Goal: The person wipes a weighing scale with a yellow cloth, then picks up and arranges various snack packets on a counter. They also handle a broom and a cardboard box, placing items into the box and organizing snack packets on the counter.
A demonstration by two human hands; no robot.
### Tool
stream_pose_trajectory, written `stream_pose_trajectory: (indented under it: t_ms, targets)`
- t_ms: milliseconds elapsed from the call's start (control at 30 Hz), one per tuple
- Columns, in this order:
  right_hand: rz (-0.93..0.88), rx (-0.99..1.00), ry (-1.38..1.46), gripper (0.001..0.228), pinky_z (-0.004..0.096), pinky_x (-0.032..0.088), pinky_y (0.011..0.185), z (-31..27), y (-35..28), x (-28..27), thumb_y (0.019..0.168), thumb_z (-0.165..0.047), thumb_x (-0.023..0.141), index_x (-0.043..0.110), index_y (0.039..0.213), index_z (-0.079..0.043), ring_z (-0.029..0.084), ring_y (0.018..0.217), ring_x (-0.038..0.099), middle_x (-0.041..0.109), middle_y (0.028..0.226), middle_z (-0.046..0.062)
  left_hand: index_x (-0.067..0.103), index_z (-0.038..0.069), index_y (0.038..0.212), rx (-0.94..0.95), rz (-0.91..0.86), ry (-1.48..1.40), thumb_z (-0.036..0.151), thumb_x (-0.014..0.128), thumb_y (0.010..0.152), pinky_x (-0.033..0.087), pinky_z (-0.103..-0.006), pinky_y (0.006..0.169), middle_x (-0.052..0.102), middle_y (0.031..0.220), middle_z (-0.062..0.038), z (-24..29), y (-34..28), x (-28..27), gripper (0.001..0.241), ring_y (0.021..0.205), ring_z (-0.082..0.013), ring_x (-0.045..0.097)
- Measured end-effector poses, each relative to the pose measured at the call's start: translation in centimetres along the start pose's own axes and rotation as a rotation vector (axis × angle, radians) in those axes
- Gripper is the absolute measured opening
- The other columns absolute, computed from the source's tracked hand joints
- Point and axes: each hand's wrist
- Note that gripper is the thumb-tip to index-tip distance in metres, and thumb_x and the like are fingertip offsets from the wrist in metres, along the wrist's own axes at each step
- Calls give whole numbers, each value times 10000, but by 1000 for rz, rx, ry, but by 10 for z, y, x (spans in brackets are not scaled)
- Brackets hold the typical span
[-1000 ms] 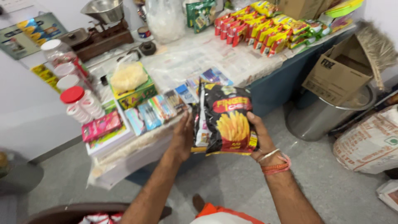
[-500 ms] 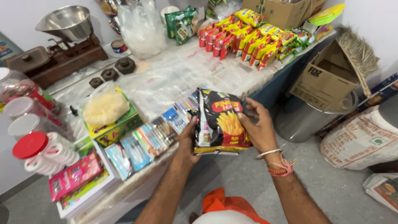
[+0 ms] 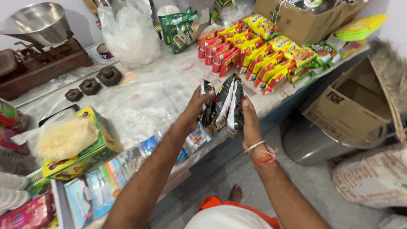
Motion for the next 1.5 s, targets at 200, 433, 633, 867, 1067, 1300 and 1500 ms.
stream_pose_trajectory:
  t_ms: [200,433,633,867,1067,1300,1500]
  targets:
    - [-78,29,-14,757,347,306,1194,24,87,-24,1032,-520,475,350,1568,1,202,1446,412,442,1567,95,341,175,1587,53,73,233,678,525,951,380,-474,1026,464,1545,-20,-6,109,-3,831,1367,-192,433]
    - [-113,237,-37,842,346,230,1217,62,128,-54,999,-580,460,286,1592,-9,216,1516,304,332,1653,105,473,135,1551,-172,-54,-7,821,411,885,348,-585,1166,582,1479,-148,-49,151,-22,958,1315,-323,541]
    - [-77,189,55,839,335,200,1218,65,138,-73,1015,-618,362,185,1628,-74,167,1535,248,247,1682,37,211,261,1639,-29,136,104,768,309,907,107,-584,1217,233,1676,-42,-59,127,-41,895,1512,-202,197]
    - [-115,13,104,720,360,348,1192,62,138,-37,1065,-512,413,345,1590,-23,229,1422,451,457,1558,110,329,50,1608,337,37,47,494,499,1030,238,-356,1237,390,1642,-114,-63,120,20,748,1523,-229,339]
    - [-81,10,116,704,363,363,1167,52,143,-10,1039,-464,465,323,1583,-40,222,1409,453,454,1545,101,349,42,1605,392,-16,126,467,534,1023,238,-345,1239,411,1635,-118,-34,125,-1,745,1518,-229,353]
    - [-53,-77,-138,850,375,316,1196,94,173,41,1028,-586,446,208,1614,-18,278,1468,367,347,1610,170,329,56,1609,310,-141,205,454,610,965,245,-337,1227,404,1632,-98,4,148,-77,807,1502,-215,360]
    - [-65,8,-214,894,377,249,1219,132,204,83,1043,-608,441,119,1623,-8,281,1515,275,249,1651,174,351,73,1595,156,-210,214,433,649,928,371,-325,1144,491,1546,-73,35,185,-145,815,1375,-202,486]
Point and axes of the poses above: each hand's wrist, its own y-axis towards the middle knuckle, its own x-axis out of the palm, z = x × y
